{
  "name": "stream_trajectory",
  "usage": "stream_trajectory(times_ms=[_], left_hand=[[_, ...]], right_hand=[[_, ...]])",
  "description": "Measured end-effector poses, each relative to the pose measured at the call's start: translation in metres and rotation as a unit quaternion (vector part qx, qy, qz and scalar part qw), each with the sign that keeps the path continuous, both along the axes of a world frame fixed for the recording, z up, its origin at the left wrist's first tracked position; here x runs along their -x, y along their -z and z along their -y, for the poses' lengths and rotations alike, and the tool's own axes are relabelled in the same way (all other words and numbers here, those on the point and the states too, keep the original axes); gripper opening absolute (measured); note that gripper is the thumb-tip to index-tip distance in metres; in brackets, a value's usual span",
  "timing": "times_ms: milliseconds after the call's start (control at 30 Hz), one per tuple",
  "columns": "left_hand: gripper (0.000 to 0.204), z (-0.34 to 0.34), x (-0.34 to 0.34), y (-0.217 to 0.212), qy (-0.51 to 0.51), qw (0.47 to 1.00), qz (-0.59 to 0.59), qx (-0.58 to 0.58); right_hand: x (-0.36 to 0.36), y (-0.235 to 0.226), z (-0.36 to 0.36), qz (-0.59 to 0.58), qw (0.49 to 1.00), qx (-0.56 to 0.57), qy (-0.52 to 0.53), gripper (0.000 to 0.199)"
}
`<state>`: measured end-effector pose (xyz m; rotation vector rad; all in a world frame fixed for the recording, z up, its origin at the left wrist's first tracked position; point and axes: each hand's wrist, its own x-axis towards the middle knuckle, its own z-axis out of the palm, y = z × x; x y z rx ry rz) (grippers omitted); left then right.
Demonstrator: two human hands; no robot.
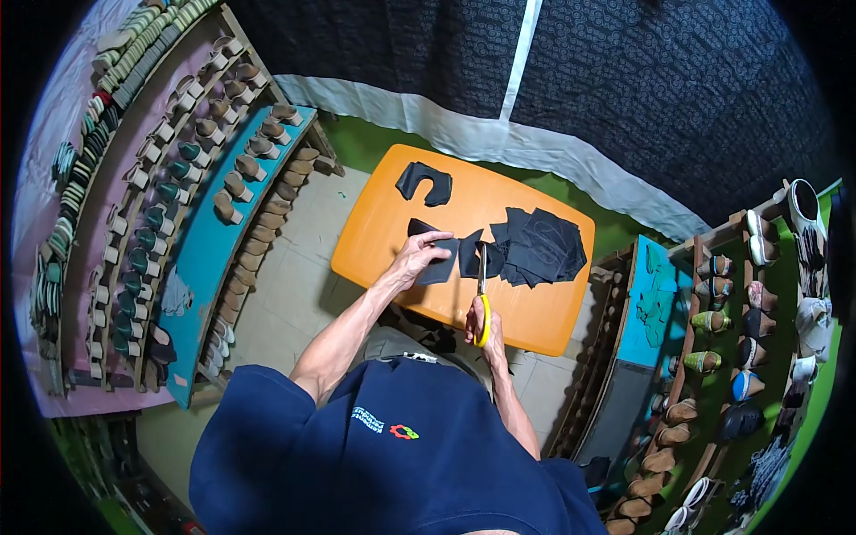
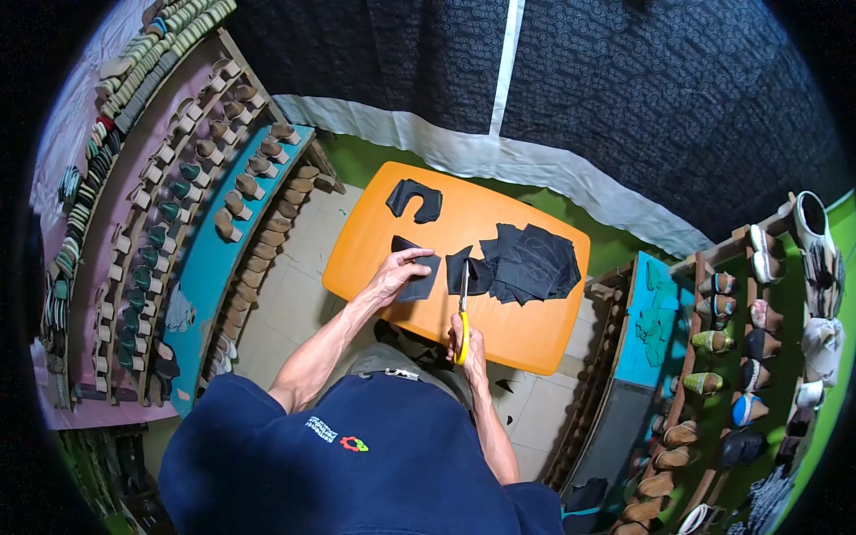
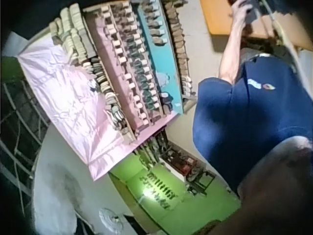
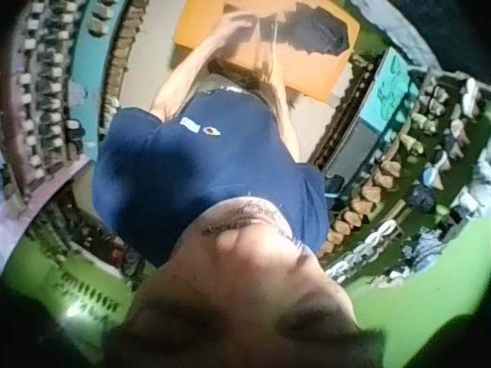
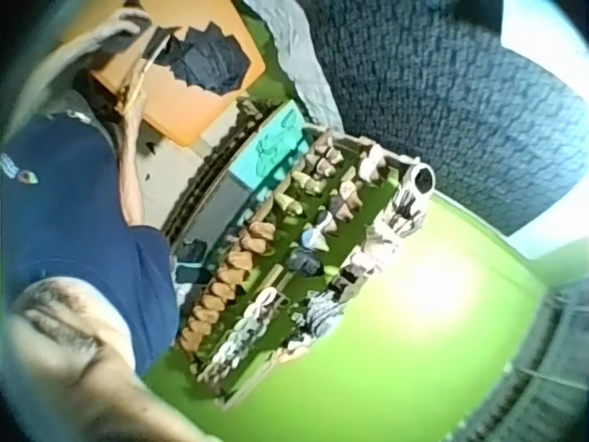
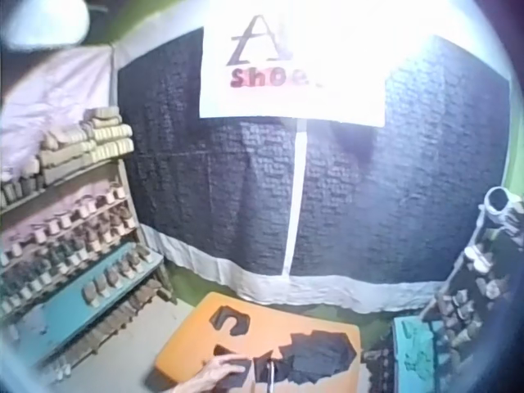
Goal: The person uses yellow-handled scissors to cut a stack of black material on an orange table. They cut the material into specific shapes, rotating the stack as needed, and place the finished pieces on the table.
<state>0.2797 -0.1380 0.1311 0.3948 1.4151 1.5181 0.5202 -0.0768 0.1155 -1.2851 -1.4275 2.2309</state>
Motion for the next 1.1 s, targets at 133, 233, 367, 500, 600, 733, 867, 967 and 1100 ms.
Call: stream_trajectory(times_ms=[133,233,367,500,600,733,867,967,1100], left_hand=[[0.055,0.006,0.003,0.014,-0.012,1.000,0.007,-0.028],[0.045,0.010,-0.001,0.011,-0.002,0.999,-0.013,0.038],[0.033,0.014,0.004,0.020,-0.034,0.996,0.048,0.064],[0.036,0.018,0.003,0.021,-0.053,0.997,0.027,0.039],[0.042,0.022,0.008,0.038,-0.116,0.990,0.080,-0.004],[0.043,0.023,0.007,0.035,-0.125,0.991,0.057,0.001],[0.047,0.025,0.007,0.009,-0.068,0.998,0.005,-0.012],[0.057,0.019,0.009,-0.013,-0.021,0.999,-0.004,-0.048],[0.070,0.017,0.015,-0.027,0.043,0.996,-0.078,-0.029]], right_hand=[[-0.008,0.003,0.008,0.007,1.000,0.003,-0.027,0.053],[-0.011,0.004,0.013,0.023,0.999,0.010,-0.043,0.052],[-0.011,0.002,0.018,0.014,0.996,-0.003,-0.085,0.052],[-0.012,-0.002,0.020,0.000,0.992,-0.035,-0.118,0.053],[-0.009,-0.004,0.023,0.006,0.991,-0.047,-0.125,0.052],[-0.011,0.007,0.025,0.001,0.990,-0.050,-0.132,0.051],[-0.011,-0.001,0.027,-0.017,0.989,-0.037,-0.141,0.050],[-0.011,-0.009,0.028,-0.021,0.987,-0.072,-0.142,0.050],[-0.009,-0.019,0.028,-0.018,0.980,-0.119,-0.157,0.051]])
